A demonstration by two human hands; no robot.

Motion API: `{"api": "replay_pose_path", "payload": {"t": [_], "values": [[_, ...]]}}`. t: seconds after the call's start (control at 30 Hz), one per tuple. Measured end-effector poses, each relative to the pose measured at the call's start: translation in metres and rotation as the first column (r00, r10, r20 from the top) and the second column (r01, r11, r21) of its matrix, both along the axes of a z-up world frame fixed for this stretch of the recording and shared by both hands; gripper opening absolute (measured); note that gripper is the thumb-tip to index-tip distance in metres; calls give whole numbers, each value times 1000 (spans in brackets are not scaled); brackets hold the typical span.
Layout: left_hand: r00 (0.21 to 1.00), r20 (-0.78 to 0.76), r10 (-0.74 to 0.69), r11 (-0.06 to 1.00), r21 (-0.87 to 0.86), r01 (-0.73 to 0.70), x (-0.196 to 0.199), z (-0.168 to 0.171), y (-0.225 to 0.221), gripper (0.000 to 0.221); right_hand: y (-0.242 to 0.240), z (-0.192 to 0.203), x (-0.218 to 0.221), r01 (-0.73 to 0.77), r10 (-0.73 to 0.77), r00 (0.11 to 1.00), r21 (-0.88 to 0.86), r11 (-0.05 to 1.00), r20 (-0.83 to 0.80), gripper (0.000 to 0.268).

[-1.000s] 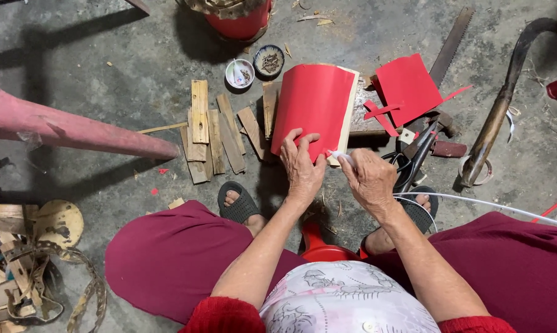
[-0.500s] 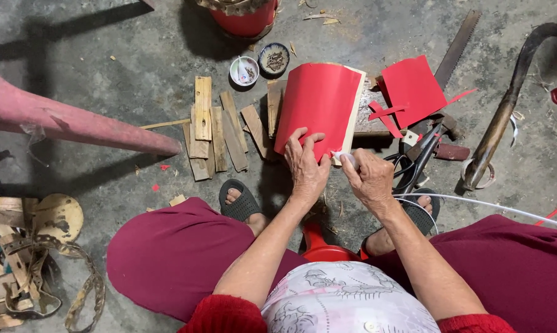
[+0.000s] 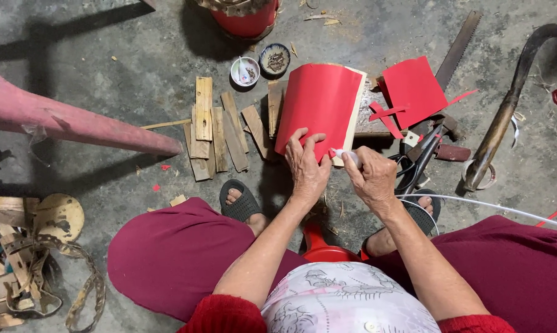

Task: Applying glue to a wooden frame and covering it with red paper as part of a craft or instrument repair task.

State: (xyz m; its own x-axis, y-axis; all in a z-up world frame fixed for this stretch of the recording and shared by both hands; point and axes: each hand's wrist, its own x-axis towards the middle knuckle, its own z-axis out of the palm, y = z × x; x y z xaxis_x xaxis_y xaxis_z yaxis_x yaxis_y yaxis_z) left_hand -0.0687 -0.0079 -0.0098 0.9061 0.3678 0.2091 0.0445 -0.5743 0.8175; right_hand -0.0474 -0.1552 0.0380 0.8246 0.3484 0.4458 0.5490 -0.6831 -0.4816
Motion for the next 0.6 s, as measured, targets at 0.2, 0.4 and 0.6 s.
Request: {"api": "replay_pose_path", "payload": {"t": [0.2, 0.4, 0.6], "values": [[1000, -6, -9, 1000, -10, 9, 1, 3, 1, 51, -2, -10, 1, -5, 5, 1000, -4, 1000, -5, 40], [1000, -12, -15, 1000, -7, 15, 0, 3, 2, 50, -2, -4, 1, -7, 11, 998, 75, 997, -54, 44], [1000, -5, -16, 1000, 1, 16, 0, 3, 2, 51, -3, -11, 2, 2, 3, 998, 74, 997, -62, 44]]}}
